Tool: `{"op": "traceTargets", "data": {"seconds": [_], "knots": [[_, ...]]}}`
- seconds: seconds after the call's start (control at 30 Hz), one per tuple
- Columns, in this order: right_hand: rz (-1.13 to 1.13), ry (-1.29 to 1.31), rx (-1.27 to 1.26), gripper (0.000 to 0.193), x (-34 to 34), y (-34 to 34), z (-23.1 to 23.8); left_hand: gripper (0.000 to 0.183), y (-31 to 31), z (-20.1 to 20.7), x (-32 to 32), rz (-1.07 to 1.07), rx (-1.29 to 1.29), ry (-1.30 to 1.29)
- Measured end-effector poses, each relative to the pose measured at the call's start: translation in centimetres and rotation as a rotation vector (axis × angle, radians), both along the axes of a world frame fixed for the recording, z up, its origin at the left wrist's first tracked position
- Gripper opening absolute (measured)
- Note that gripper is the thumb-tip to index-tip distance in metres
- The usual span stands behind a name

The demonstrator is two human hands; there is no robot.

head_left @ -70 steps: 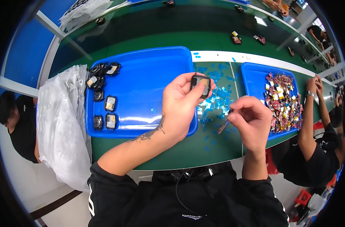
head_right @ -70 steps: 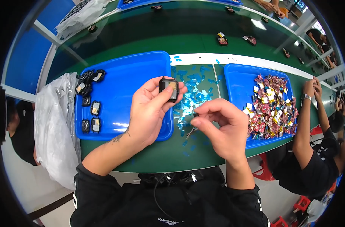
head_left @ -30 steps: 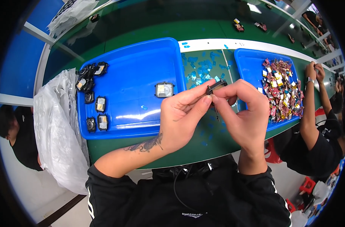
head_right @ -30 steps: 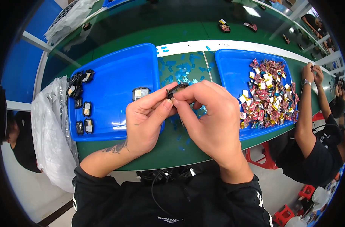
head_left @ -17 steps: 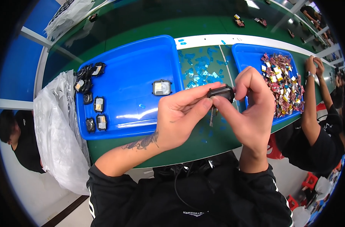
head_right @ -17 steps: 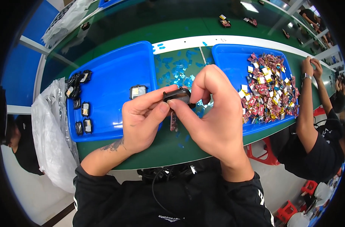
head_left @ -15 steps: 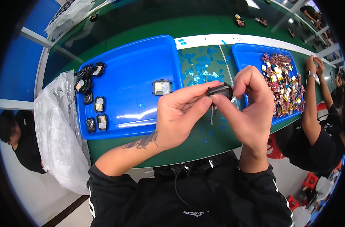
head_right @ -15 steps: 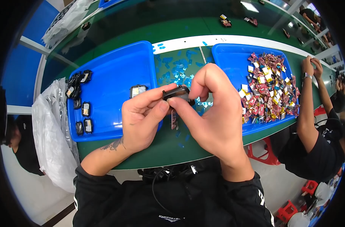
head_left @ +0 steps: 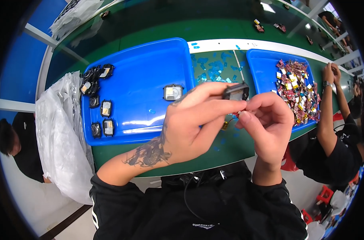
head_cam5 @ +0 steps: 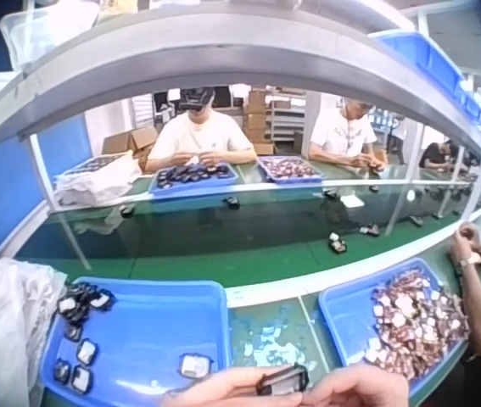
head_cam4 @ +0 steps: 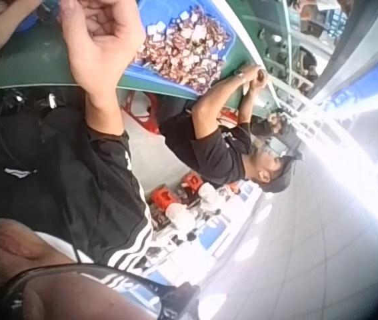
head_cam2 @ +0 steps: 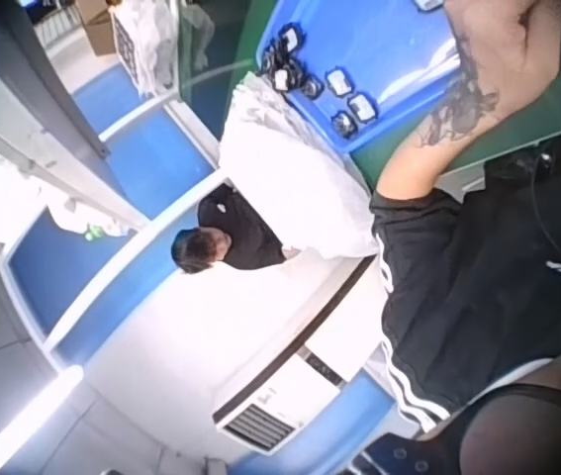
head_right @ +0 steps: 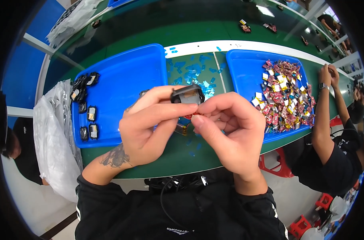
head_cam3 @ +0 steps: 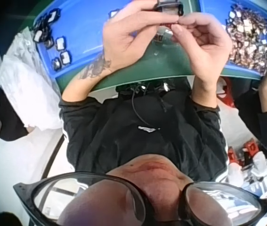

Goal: Assembling small electronic components by placing small colored parts into black plastic housings.

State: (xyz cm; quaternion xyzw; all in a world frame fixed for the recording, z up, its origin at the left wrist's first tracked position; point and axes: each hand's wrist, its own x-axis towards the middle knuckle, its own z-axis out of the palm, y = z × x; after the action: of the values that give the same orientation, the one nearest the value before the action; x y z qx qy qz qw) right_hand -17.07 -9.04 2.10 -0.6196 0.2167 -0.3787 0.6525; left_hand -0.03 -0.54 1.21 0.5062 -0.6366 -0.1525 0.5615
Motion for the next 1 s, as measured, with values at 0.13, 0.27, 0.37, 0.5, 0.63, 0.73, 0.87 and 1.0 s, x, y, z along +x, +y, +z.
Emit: {"op": "traceTargets", "data": {"seconds": [0.13,0.27,0.37,0.5,0.63,0.73,0.87,1.0], "knots": [[0.021,-0.08,0.124,0.014,0.1,-0.2,-0.3,0.034,-0.1,0.0,-0.2,0.083,-0.055,-0.166],[0.064,-0.047,0.209,0.009,-0.4,-0.4,0.1,0.035,-0.5,-0.3,0.5,0.072,-0.124,-0.363],[0.155,-0.053,0.182,0.006,-0.9,-1.2,-0.4,0.031,-0.4,-0.4,0.5,0.05,-0.109,-0.38],[0.079,0.051,0.048,0.006,-0.7,-1.4,-0.8,0.022,-0.2,0.4,0.1,0.044,0.09,-0.201],[0.114,0.026,0.075,0.007,-1.0,-1.4,-1.3,0.015,-0.4,0.3,-0.3,-0.014,0.297,0.092],[0.078,-0.066,0.136,0.014,-0.7,-0.8,-1.4,0.017,-0.3,0.7,-0.4,-0.044,0.437,0.234],[-0.109,0.065,-0.07,0.029,0.0,0.1,-1.7,0.029,-0.1,-0.1,-0.8,-0.086,0.47,0.439],[-0.247,0.099,-0.238,0.031,0.6,0.1,-2.3,0.036,-0.3,-1.3,-1.9,-0.141,0.373,0.689]]}}
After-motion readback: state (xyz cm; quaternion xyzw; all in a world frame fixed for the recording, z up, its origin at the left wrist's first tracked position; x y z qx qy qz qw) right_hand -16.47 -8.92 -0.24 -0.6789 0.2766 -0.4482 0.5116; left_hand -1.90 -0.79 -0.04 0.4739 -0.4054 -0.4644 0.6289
